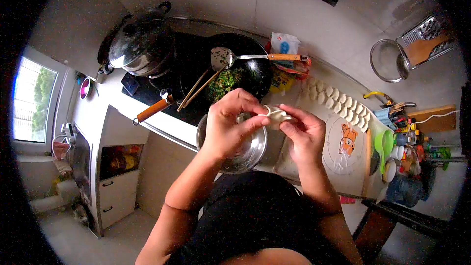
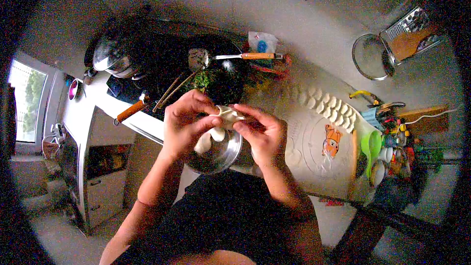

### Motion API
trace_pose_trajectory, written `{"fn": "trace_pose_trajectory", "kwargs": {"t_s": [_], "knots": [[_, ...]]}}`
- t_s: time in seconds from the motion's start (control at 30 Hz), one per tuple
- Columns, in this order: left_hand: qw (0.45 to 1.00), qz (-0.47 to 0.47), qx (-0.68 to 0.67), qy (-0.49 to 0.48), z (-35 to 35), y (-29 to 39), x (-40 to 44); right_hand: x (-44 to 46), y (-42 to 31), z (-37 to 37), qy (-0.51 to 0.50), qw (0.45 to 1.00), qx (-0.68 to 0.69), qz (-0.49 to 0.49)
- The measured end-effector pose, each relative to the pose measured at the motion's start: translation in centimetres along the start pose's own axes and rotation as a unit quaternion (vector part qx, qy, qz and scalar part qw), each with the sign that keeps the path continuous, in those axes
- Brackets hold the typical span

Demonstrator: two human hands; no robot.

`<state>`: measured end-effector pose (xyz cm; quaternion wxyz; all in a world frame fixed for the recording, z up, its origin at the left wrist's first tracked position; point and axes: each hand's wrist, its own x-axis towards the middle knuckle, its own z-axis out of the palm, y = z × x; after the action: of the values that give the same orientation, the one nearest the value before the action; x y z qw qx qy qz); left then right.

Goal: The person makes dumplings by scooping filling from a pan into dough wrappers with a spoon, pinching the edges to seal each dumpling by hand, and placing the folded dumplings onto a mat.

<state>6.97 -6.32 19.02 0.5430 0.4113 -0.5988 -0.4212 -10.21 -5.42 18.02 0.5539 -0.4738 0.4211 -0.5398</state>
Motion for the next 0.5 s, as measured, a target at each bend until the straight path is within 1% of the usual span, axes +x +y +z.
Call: {"fn": "trace_pose_trajectory", "kwargs": {"t_s": [0.03, 0.07, 0.13, 0.17, 0.23, 0.27, 0.37, 0.4, 0.47, 0.5], "knots": [[0.987, -0.120, -0.111, 0.000, 0.2, 0.6, 0.1, -0.1, 0.2, -0.3, -0.020, 0.999, 0.039, 0.023], [0.972, -0.136, -0.192, 0.017, 0.5, 0.9, 0.3, -0.2, 0.3, -0.5, -0.039, 0.995, 0.078, 0.045], [0.961, -0.194, -0.198, -0.021, 0.1, 0.9, 0.5, -0.3, 0.4, -0.3, -0.031, 0.994, 0.096, 0.049], [0.960, -0.195, -0.198, -0.024, 0.3, 0.7, 0.4, -0.3, 0.4, -0.2, -0.022, 0.992, 0.114, 0.054], [0.979, -0.151, -0.133, -0.021, 0.7, 0.2, 0.2, -0.5, 0.4, -0.2, -0.011, 0.990, 0.125, 0.068], [0.979, -0.153, -0.133, -0.024, 0.8, 0.3, 0.1, -0.7, 0.4, -0.2, -0.005, 0.987, 0.137, 0.082], [0.991, -0.130, 0.035, 0.001, 1.1, 0.8, 0.0, -1.1, 0.4, -0.2, 0.008, 0.990, 0.109, 0.092], [0.991, -0.130, 0.035, -0.003, 1.3, 0.8, -0.1, -1.2, 0.4, -0.2, 0.012, 0.990, 0.110, 0.091], [0.992, -0.078, 0.100, 0.023, 1.6, 0.8, -0.3, -1.4, 0.5, -0.3, 0.014, 0.992, 0.066, 0.106], [0.992, -0.052, 0.110, 0.036, 1.8, 0.5, -0.6, -1.5, 0.6, -0.2, 0.019, 0.992, 0.067, 0.106]]}}
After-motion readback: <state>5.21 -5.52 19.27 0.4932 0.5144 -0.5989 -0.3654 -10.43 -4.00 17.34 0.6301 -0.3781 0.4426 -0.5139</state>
